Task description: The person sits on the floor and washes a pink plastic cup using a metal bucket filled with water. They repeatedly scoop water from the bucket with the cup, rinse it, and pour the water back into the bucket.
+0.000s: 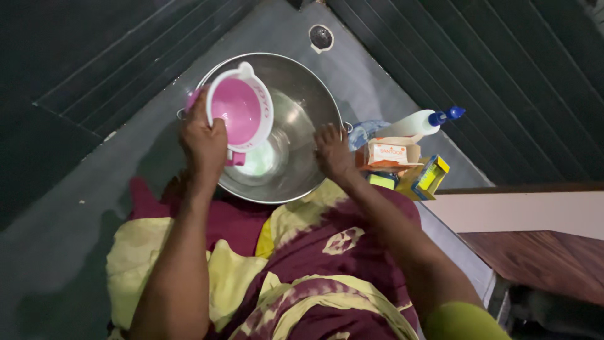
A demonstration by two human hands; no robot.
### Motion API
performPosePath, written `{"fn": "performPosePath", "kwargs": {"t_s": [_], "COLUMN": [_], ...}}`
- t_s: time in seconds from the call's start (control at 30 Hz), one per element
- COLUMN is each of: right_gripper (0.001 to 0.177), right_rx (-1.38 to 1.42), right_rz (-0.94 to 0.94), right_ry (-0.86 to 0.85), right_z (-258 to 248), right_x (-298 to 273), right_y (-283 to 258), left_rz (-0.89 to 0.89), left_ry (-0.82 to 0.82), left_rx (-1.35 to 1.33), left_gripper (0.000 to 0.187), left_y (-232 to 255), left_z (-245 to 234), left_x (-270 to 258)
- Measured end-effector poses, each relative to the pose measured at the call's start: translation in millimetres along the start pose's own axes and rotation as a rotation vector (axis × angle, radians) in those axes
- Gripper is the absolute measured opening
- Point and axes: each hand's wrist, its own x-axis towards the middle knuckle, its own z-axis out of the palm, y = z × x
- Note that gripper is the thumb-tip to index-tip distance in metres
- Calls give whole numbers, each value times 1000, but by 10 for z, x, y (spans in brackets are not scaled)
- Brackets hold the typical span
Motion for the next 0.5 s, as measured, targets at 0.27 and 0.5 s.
{"fn": "performPosePath", "kwargs": {"t_s": [0.27,0.5], "right_gripper": [73,17], "right_rx": [346,479], "right_rz": [-280,-317], "right_ry": [189,-128], "right_z": [-1441,-1783], "right_x": [45,130], "right_y": [-965,-508], "left_rz": [-601,-746], "left_ry": [-182,-416], "left_rx": [-354,-706], "left_gripper": [54,34], "left_y": [129,-271], "left_z": [276,556], "left_x": [-117,-399]}}
